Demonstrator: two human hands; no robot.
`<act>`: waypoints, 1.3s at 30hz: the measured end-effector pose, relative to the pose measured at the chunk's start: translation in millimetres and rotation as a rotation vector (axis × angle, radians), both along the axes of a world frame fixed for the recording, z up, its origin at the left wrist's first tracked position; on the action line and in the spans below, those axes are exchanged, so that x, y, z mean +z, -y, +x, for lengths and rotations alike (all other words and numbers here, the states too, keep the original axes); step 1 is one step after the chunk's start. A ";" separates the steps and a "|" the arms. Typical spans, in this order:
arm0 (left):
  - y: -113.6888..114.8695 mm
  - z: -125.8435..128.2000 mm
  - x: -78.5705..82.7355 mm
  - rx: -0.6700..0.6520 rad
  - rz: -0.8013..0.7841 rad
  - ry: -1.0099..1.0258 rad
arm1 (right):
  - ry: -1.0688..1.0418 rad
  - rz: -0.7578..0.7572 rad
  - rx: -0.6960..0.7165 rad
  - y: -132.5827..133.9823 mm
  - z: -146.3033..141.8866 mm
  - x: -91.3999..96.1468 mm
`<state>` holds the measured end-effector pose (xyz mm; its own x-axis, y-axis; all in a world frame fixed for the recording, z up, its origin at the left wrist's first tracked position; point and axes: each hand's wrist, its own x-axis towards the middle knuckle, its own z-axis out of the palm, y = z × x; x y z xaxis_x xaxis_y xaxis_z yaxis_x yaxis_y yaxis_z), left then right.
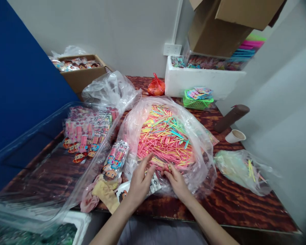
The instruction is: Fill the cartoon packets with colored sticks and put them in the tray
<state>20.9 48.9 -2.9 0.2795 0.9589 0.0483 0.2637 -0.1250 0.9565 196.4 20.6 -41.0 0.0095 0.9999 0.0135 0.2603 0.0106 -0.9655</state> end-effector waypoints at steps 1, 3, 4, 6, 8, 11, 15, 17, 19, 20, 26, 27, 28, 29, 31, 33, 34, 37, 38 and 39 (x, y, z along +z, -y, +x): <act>3.8 1.8 -1.5 -0.019 0.031 -0.052 | -0.003 0.000 -0.016 3.7 -0.7 -7.2; 11.0 9.4 -4.6 -0.083 0.128 -0.159 | -0.007 0.022 -0.024 8.9 -2.5 -19.4; 13.9 14.4 -5.8 -0.141 0.185 -0.212 | -0.015 0.044 -0.026 10.3 -3.4 -23.6; 17.6 23.7 -7.0 -0.295 0.278 -0.309 | -0.049 0.084 -0.038 10.9 -5.0 -28.1; 18.5 27.5 -6.3 -0.398 0.318 -0.377 | -0.083 0.102 -0.042 9.3 -5.9 -28.1; 17.3 15.6 -4.5 -0.300 0.326 -0.406 | -0.083 0.055 -0.044 5.6 -5.2 -22.8; 19.6 -20.2 -11.3 -0.077 0.335 -0.498 | -0.043 -0.018 -0.089 0.7 -1.8 -12.5; 23.0 -34.0 -18.8 -0.032 0.326 -0.608 | 0.012 -0.012 -0.103 -5.1 1.3 -7.3; 26.1 -40.7 -25.6 -0.022 0.307 -0.692 | 0.148 0.037 -0.120 -14.9 6.8 -2.3; 27.0 -41.7 -28.0 -0.023 0.295 -0.711 | 0.242 0.071 -0.126 -20.8 10.5 0.1; 22.4 -38.3 -28.7 0.027 0.198 -0.574 | 0.371 0.186 -0.146 -32.3 24.6 14.7; 21.1 -38.4 -28.1 0.043 0.180 -0.545 | 0.273 0.170 -0.150 -26.4 21.8 15.3; 19.7 -38.8 -27.7 0.057 0.160 -0.525 | 0.168 0.144 -0.150 -18.7 17.2 14.5; 18.2 -39.4 -27.4 0.065 0.137 -0.514 | 0.071 0.109 -0.143 -10.0 11.3 12.0; 14.6 -40.8 -27.1 0.066 0.091 -0.509 | -0.037 0.058 -0.120 7.3 -2.0 2.5; 10.5 -42.3 -27.2 0.046 0.067 -0.506 | -0.035 0.043 -0.092 19.8 -13.1 -9.5; 8.5 -43.0 -27.4 0.035 0.070 -0.506 | -0.019 0.042 -0.085 23.6 -16.6 -14.7; 5.3 -45.4 -28.3 0.015 0.122 -0.517 | 0.012 0.051 -0.078 26.5 -19.1 -22.8; 5.4 -46.3 -28.6 0.014 0.146 -0.519 | 0.010 0.054 -0.076 25.9 -18.3 -23.0; 6.0 -47.2 -28.8 0.018 0.170 -0.518 | 0.006 0.055 -0.073 25.2 -17.2 -22.5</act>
